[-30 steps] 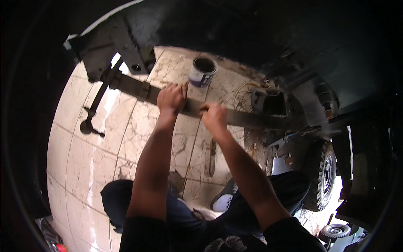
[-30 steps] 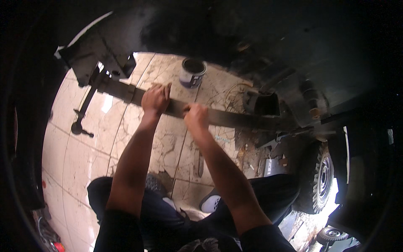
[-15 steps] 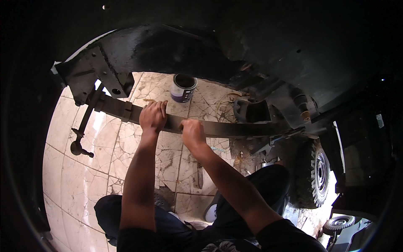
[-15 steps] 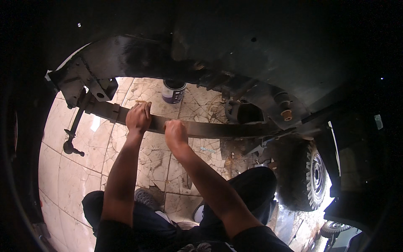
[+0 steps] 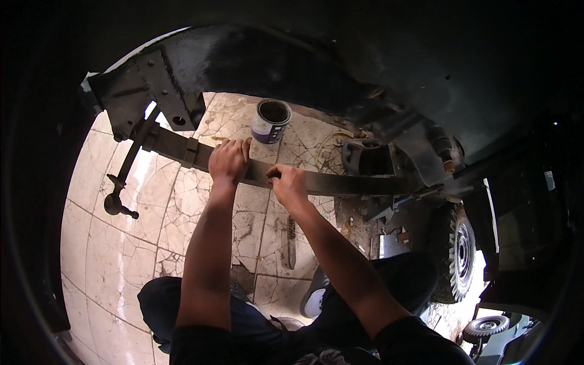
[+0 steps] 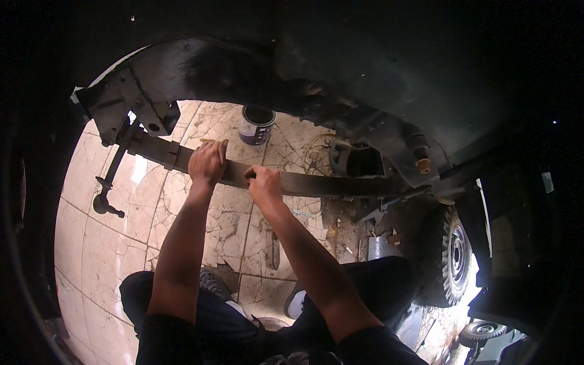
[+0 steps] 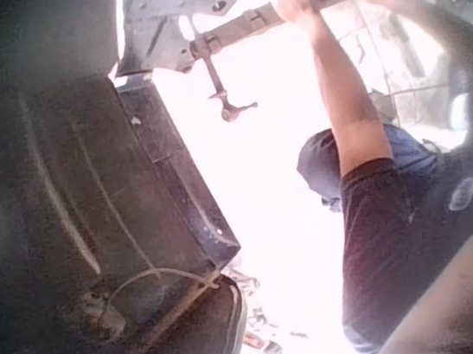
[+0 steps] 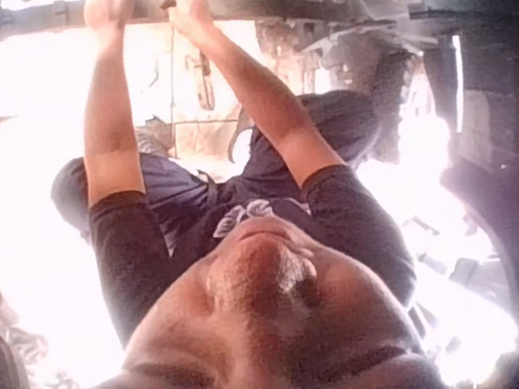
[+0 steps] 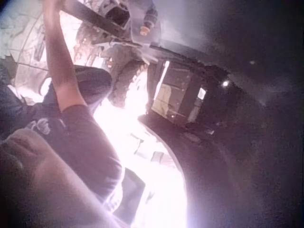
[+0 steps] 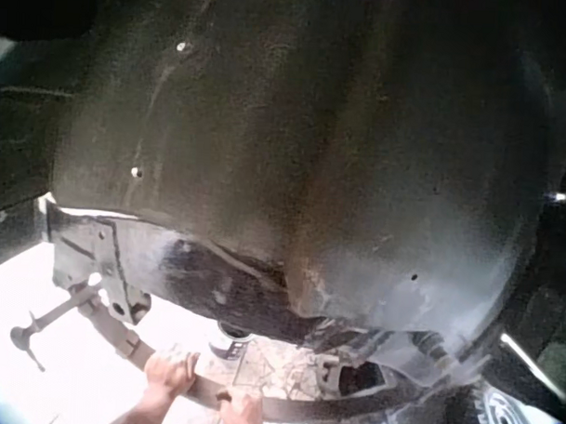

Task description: The person sits on the floor under a vehicle and uses a wire brush to clean a metal bar on the chassis. They then insert a bolt and tighten it by hand.

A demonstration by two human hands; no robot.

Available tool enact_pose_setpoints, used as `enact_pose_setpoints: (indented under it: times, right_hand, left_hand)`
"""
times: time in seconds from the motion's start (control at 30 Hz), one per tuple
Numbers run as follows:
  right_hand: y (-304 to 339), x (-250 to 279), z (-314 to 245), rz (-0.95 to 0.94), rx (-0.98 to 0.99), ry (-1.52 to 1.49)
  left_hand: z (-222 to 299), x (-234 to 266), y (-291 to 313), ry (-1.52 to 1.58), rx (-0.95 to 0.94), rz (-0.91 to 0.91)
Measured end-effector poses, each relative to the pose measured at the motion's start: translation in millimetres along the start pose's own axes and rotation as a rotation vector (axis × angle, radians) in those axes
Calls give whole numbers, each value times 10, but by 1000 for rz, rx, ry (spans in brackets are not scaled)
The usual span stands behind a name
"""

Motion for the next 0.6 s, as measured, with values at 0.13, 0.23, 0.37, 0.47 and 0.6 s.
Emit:
enact_pose_setpoints:
  times: [0.13,0.23,0.37,0.47,0.6]
  right_hand:
    - [38,-18,-22,-43,-1,-4]
    - [-70,-27,35,-47,-59,-15]
    - [-225,-21,174,-2,-119,-81]
    - [-142,-35,152,18,-69,-95]
    - [28,-3,13,-53,61,-102]
  left_hand:
    - [-35,-27,8,-26,-34,7]
    - [4,-41,-11,-36,-29,0]
    - [44,-44,5,-29,-32,0]
    - [65,-27,-22,-52,-30,47]
    - [-1,6,6,-81,-16,15]
Point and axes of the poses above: each hand's wrist, its own y-axis away from the middle knuckle, its own x-axis out of the back of the hand, z = x × y, the point moved 6 cm from there along -y, towards the middle knuckle, and after that the axes turned 15 degrees about x, right-handed, at the moved point
